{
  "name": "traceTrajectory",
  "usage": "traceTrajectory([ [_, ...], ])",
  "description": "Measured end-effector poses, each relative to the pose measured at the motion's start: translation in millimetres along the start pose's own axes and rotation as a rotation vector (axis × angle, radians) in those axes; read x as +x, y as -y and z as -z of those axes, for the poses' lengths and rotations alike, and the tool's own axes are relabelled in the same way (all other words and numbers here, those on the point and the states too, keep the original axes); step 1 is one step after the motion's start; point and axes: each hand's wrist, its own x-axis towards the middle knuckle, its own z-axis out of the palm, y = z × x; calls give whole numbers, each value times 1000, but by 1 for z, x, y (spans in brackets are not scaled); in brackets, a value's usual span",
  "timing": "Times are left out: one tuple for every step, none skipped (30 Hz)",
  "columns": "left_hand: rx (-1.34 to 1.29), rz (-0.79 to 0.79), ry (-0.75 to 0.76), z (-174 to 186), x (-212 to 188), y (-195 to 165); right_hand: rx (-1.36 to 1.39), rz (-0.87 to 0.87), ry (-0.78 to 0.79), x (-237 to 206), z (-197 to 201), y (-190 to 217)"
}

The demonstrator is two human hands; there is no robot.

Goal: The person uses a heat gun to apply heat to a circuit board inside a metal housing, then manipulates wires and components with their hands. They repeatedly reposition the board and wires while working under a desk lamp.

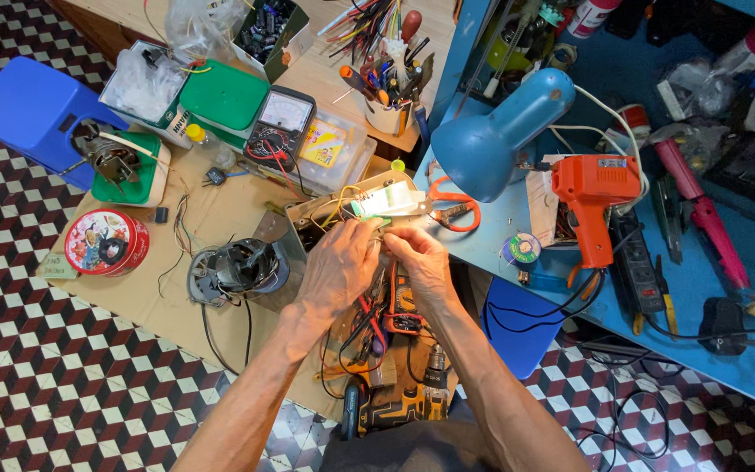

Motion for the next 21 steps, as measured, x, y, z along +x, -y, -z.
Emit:
traceTrajectory([
  [-25,-28,-14,2,0,0,3,-15,-8,4,3,-2],
  [-45,-34,-18,3,0,0,8,-34,-14,7,4,-4],
  [-62,-39,-18,4,0,-1,17,-57,-21,10,5,-7],
  [-80,-46,-15,4,0,-1,47,-64,-17,12,4,-9],
  [-58,-34,21,4,1,0,77,-70,-15,13,5,-8],
  [-39,-23,54,3,3,1,104,-74,-14,14,5,-6],
  [-20,-11,86,1,5,2,129,-72,-29,11,5,-3],
  [33,-52,82,-1,8,3,154,-70,-40,8,4,0],
  [89,-92,77,-3,11,5,180,-68,-48,7,1,4],
  [144,-133,74,-4,13,6,173,-59,-29,4,-2,8],
  [121,-117,63,-6,14,6,166,-48,-13,0,-4,12],
  [98,-103,52,-7,16,6,159,-36,1,-3,-6,16],
  [72,-91,41,-9,18,6,110,-18,-13,-4,-8,18],
  [66,-79,35,-10,19,5,60,1,-27,-4,-10,20],
  [61,-65,28,-11,20,4,10,17,-40,-3,-11,22],
  [58,-48,21,-10,20,4,37,16,-55,-1,-11,22],
  [50,-33,29,-10,19,3,64,13,-67,1,-10,21],
  [42,-18,37,-9,18,3,91,10,-80,3,-9,19],
  [32,-5,44,-8,18,2,102,15,-77,6,-8,17],
  [20,-17,26,-7,18,2,113,21,-75,9,-6,14],
  [8,-29,8,-6,17,2,124,26,-73,11,-4,11],
])
